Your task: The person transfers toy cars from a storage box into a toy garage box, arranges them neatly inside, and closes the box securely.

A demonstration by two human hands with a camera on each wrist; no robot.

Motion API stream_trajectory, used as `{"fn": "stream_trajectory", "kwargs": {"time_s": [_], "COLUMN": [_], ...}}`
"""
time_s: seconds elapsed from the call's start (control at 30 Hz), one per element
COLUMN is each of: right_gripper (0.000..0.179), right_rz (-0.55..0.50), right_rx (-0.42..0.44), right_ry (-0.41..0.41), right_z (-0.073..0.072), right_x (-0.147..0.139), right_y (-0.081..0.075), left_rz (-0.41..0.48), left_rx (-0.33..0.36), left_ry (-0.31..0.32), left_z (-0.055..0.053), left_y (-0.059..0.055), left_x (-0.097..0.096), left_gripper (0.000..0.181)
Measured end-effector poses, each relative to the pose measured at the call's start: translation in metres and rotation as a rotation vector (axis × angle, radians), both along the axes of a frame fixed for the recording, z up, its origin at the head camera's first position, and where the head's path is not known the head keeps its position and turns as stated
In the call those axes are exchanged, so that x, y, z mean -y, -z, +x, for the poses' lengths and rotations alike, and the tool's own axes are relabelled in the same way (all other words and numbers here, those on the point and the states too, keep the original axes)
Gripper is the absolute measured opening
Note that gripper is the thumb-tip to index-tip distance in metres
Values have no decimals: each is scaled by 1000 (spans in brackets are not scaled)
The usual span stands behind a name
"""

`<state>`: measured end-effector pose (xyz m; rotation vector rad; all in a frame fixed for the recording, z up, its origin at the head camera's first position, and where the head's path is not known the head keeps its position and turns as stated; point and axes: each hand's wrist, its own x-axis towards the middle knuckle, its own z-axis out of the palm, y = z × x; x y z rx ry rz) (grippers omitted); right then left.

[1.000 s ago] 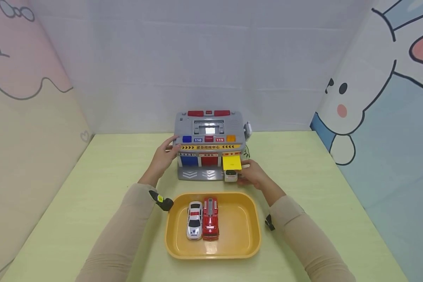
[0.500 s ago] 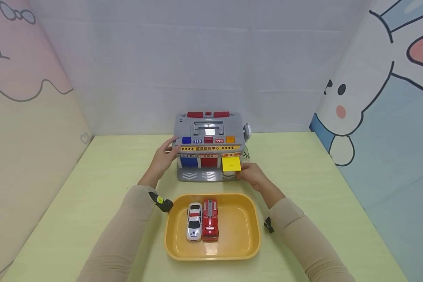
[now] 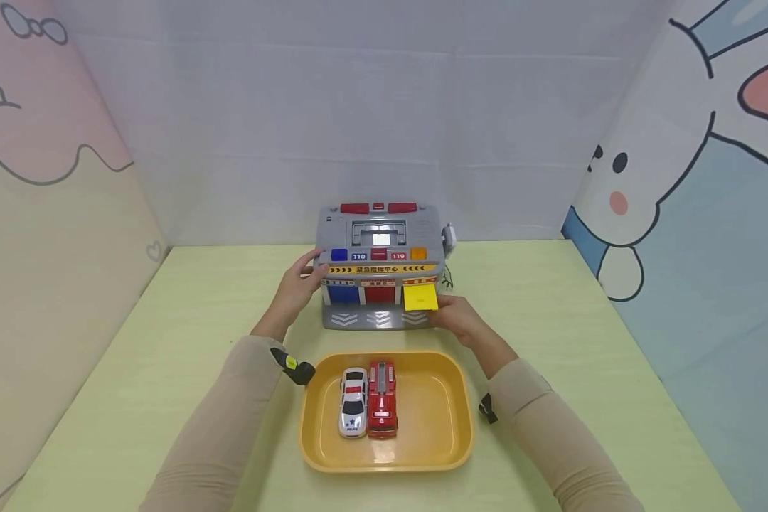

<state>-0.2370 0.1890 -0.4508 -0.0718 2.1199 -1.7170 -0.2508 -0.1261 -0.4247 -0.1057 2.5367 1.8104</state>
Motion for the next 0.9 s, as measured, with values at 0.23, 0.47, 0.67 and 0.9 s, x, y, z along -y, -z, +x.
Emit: {"fn": "stream_trajectory", "kwargs": {"time_s": [0.23,0.47,0.67,0.9], "right_gripper": [54,55,50,54], "right_rz": [-30,5,41,73], "right_rx": [29,-8,-57,-130], "right_ry": [-12,53,113,152], "right_z": [-1,2,5,8], "right_x": [-4,-7,-9,-9], "right_y": [-1,-7,-15,-25], "left_rz": [-2,-3,4,-1], "left_rx": [5,6,7,4], "left_ry": [-4,-7,-6,-8], "left_z": [1,0,0,0], "left_y": [-2,-1,0,2], "left_x": [0,1,2,0], "left_gripper": [51,52,52,51]}}
